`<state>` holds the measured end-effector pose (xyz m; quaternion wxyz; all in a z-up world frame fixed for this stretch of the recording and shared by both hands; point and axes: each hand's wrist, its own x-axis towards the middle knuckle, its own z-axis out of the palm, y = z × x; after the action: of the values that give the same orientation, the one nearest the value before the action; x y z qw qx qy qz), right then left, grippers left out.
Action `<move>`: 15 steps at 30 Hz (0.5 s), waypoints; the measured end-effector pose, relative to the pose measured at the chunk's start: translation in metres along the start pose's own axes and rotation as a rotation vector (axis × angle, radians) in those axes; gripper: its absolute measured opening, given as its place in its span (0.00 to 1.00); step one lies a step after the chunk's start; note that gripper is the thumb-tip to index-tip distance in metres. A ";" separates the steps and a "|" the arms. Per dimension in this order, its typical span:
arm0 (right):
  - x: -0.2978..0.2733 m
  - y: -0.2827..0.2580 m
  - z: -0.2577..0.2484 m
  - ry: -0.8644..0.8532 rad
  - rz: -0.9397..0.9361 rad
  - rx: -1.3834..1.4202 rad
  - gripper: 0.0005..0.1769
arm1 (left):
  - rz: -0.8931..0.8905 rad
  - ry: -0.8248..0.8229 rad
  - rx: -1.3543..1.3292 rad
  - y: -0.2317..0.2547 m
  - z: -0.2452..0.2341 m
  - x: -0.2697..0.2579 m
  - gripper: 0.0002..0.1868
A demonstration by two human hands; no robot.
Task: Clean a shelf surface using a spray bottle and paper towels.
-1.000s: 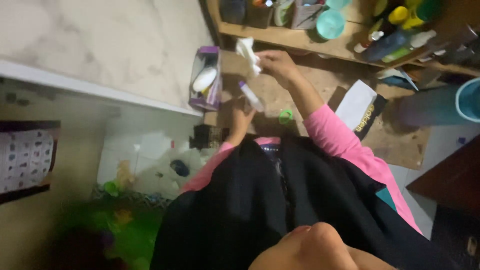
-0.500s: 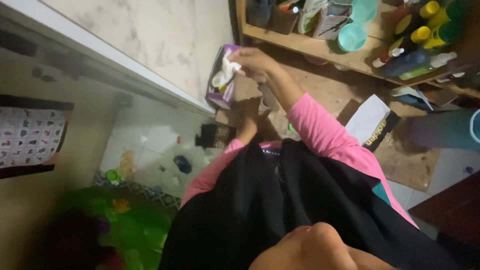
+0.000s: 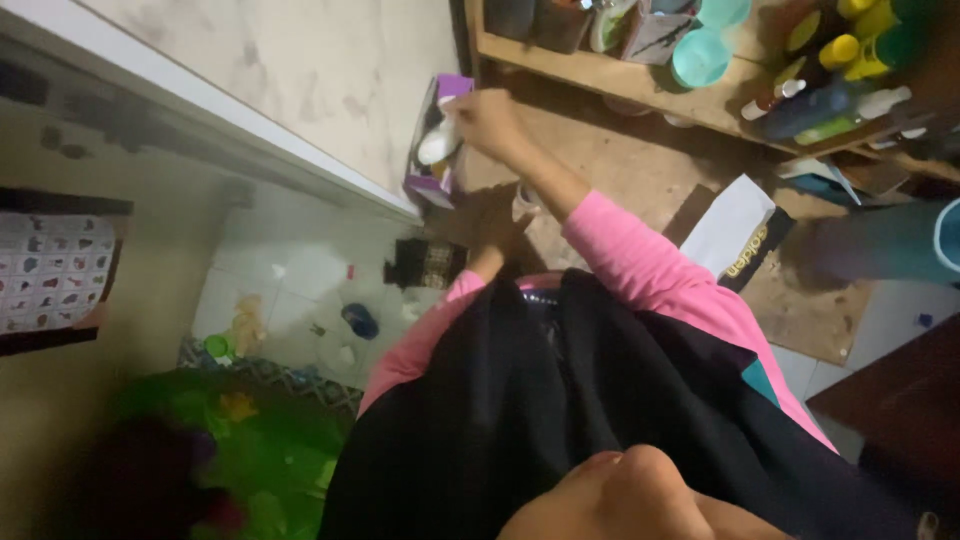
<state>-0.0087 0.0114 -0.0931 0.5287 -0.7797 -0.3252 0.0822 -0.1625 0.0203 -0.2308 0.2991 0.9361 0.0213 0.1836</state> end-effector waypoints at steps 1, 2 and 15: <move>-0.003 -0.017 -0.001 0.002 0.008 0.000 0.13 | 0.000 -0.007 -0.004 0.001 0.000 -0.001 0.33; -0.007 -0.035 -0.002 0.000 -0.057 -0.265 0.06 | -0.005 -0.020 0.006 0.002 -0.001 -0.002 0.33; -0.040 0.018 -0.109 0.075 -0.255 -0.222 0.11 | -0.080 0.028 -0.319 -0.028 0.042 -0.017 0.32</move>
<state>0.0193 -0.1002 -0.0711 0.4571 -0.7883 -0.4087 -0.0511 -0.1613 0.0182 -0.2838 0.4508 0.8725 0.0332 0.1858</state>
